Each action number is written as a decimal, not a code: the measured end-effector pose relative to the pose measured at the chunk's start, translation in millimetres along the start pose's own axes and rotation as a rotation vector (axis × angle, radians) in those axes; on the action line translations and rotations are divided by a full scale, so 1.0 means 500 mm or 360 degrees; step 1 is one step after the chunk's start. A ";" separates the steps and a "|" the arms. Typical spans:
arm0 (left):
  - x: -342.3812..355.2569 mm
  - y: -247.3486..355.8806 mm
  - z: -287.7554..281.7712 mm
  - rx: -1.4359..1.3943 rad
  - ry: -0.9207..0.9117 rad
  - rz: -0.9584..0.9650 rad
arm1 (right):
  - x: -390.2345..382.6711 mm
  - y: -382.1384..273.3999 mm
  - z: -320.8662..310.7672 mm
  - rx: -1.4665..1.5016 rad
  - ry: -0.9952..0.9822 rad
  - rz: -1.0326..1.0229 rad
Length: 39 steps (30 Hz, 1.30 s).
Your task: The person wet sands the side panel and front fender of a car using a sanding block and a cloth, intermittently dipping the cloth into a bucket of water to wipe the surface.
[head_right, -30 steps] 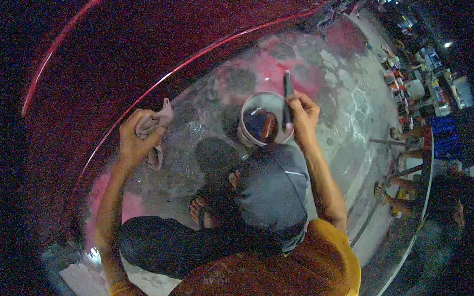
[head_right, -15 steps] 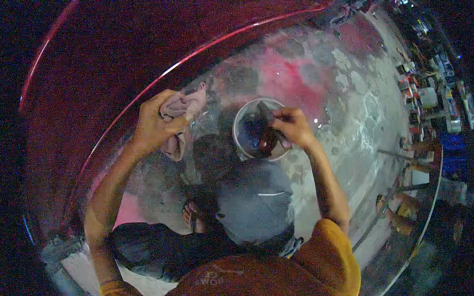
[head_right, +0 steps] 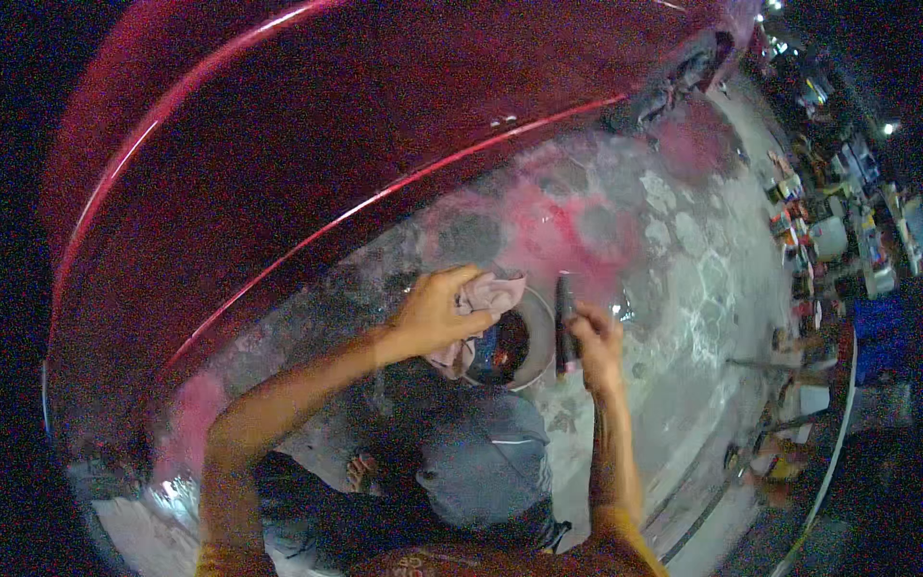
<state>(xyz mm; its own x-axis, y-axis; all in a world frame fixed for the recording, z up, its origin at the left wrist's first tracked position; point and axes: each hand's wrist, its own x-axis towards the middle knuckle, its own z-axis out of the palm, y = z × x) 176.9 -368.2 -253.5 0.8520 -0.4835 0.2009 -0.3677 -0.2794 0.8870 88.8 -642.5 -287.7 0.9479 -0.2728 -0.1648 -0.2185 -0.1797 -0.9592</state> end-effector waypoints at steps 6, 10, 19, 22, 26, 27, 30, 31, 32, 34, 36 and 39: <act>0.031 -0.013 0.076 0.0218 0.0168 0.0164 | -0.013 0.033 -0.037 0.0211 -0.0038 -0.0015; 0.027 -0.023 0.130 0.0395 -0.0029 0.0113 | -0.016 0.047 -0.025 0.0546 0.0299 0.0064; -0.002 -0.032 0.173 0.0729 -0.0364 0.0039 | -0.019 0.076 -0.042 0.0538 0.0576 0.0180; -0.010 -0.045 0.168 0.0521 -0.0250 -0.0165 | -0.022 0.131 -0.066 0.0889 0.0635 -0.0023; -0.003 -0.052 0.147 0.0462 -0.0047 -0.0133 | -0.033 0.212 -0.096 0.1370 0.0246 0.0463; 0.000 -0.049 0.140 0.0459 -0.0048 -0.0053 | -0.039 0.226 -0.104 0.1399 0.0249 0.0420; 0.000 -0.033 0.113 0.0382 0.0220 -0.0030 | -0.052 0.247 -0.107 0.1468 0.0291 0.0605; -0.003 -0.026 0.104 0.0361 0.0229 -0.0122 | -0.058 0.246 -0.106 0.1581 0.0146 0.0681; -0.004 -0.022 0.096 0.0334 0.0201 -0.0268 | -0.059 0.243 -0.102 0.1698 -0.0013 0.0771; -0.010 -0.019 0.085 0.0447 0.0240 -0.0237 | -0.058 0.231 -0.092 0.1598 -0.0037 0.0625; -0.018 -0.026 0.079 0.0320 0.0348 -0.0358 | -0.052 0.218 -0.080 0.1525 0.0082 0.0735; -0.028 -0.052 0.082 0.0177 0.0532 -0.0415 | -0.037 0.203 -0.064 0.1498 0.0129 0.0669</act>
<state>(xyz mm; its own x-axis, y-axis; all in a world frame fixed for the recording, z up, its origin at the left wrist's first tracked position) 159.4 -388.1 -296.3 0.9887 -0.0951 0.1161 -0.1468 -0.4527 0.8795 41.5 -685.7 -374.7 0.8108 -0.2115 -0.5458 -0.2258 0.7473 -0.6249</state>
